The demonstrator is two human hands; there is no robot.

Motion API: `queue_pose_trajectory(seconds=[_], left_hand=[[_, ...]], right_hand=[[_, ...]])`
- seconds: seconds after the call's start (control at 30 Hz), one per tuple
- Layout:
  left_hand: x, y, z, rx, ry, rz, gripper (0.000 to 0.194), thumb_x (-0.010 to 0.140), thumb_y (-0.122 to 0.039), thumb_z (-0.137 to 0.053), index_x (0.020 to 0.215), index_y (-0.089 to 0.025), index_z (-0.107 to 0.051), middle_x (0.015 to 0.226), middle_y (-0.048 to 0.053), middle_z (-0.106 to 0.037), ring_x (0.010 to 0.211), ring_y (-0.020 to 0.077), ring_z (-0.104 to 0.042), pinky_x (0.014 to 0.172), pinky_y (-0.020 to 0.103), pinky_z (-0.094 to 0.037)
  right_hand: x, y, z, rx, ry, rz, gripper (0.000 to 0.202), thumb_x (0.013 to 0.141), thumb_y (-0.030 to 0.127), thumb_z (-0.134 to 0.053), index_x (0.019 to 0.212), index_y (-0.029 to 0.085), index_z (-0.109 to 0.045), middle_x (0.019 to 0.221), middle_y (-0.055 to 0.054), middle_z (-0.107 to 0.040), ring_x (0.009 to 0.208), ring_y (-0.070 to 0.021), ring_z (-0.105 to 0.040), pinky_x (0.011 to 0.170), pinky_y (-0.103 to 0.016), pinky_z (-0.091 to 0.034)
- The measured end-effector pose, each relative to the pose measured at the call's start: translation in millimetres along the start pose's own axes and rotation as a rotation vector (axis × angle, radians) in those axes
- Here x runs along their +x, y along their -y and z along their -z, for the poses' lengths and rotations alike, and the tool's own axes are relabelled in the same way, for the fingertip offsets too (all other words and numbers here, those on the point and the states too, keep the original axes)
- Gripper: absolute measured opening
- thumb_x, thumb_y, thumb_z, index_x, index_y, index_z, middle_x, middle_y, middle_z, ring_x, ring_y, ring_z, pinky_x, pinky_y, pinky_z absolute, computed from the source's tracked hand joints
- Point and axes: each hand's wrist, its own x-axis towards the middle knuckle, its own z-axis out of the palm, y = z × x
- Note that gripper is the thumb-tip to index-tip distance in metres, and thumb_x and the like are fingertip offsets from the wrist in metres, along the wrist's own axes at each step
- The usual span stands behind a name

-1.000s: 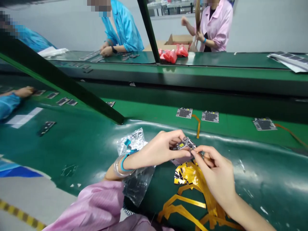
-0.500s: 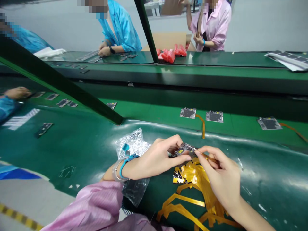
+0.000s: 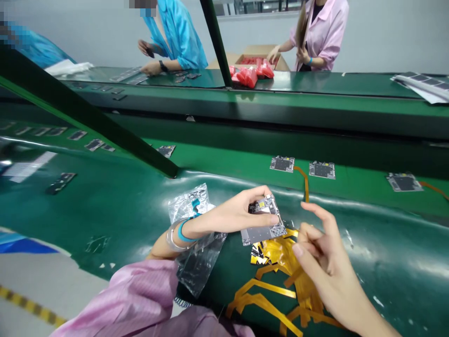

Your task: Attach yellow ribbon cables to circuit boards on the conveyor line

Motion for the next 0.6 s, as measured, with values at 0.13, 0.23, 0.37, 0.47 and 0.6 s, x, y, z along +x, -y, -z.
queue_pose_trajectory(seconds=[0.13, 0.23, 0.37, 0.47, 0.6], left_hand=[[-1, -4, 4.3, 0.079, 0.066, 0.041, 0.035, 0.085, -0.046, -0.077, 0.088, -0.017, -0.057, 0.080, -0.004, -0.055, 0.071, 0.0092, -0.048, 0.065, 0.023, -0.040], [-4, -7, 4.5, 0.135, 0.087, 0.033, 0.032, 0.087, -0.044, -0.074, 0.089, -0.017, -0.058, 0.082, -0.004, -0.057, 0.073, 0.0097, -0.050, 0.067, 0.024, -0.041], [-8, -10, 4.5, 0.237, 0.102, 0.037, 0.027, 0.086, -0.041, -0.074, 0.087, -0.018, -0.059, 0.080, -0.004, -0.059, 0.071, 0.0100, -0.051, 0.065, 0.024, -0.039], [-10, -11, 4.1, 0.285, 0.121, 0.070, 0.025, 0.085, -0.039, -0.075, 0.089, -0.018, -0.061, 0.081, -0.003, -0.063, 0.072, 0.0104, -0.053, 0.064, 0.023, -0.040], [-12, -13, 2.6, 0.287, 0.141, 0.117, 0.022, 0.085, -0.037, -0.074, 0.090, -0.019, -0.061, 0.074, -0.004, -0.064, 0.064, 0.0094, -0.052, 0.058, 0.022, -0.039]], right_hand=[[-2, -1, 4, 0.136, 0.140, -0.095, 0.020, 0.108, 0.048, -0.046, 0.122, 0.034, -0.042, 0.066, 0.006, -0.063, 0.060, -0.0168, -0.062, 0.063, -0.029, -0.055], [-2, 0, 6, 0.129, 0.219, -0.169, 0.025, 0.106, 0.052, -0.048, 0.096, 0.029, -0.045, 0.069, 0.003, -0.071, 0.068, -0.0180, -0.069, 0.070, -0.032, -0.059], [-3, 7, 6, 0.153, 0.225, -0.330, 0.038, 0.093, 0.053, -0.070, 0.079, 0.023, -0.053, 0.109, -0.007, -0.076, 0.088, -0.0214, -0.075, 0.083, -0.038, -0.064], [-3, 7, 4, 0.265, 0.188, -0.369, 0.040, 0.086, 0.050, -0.079, 0.074, 0.021, -0.054, 0.122, -0.009, -0.072, 0.103, -0.0250, -0.074, 0.090, -0.041, -0.064], [-2, 3, 3, 0.245, 0.205, -0.375, 0.039, 0.086, 0.046, -0.081, 0.071, 0.020, -0.055, 0.110, -0.008, -0.075, 0.097, -0.0229, -0.074, 0.087, -0.038, -0.064]])
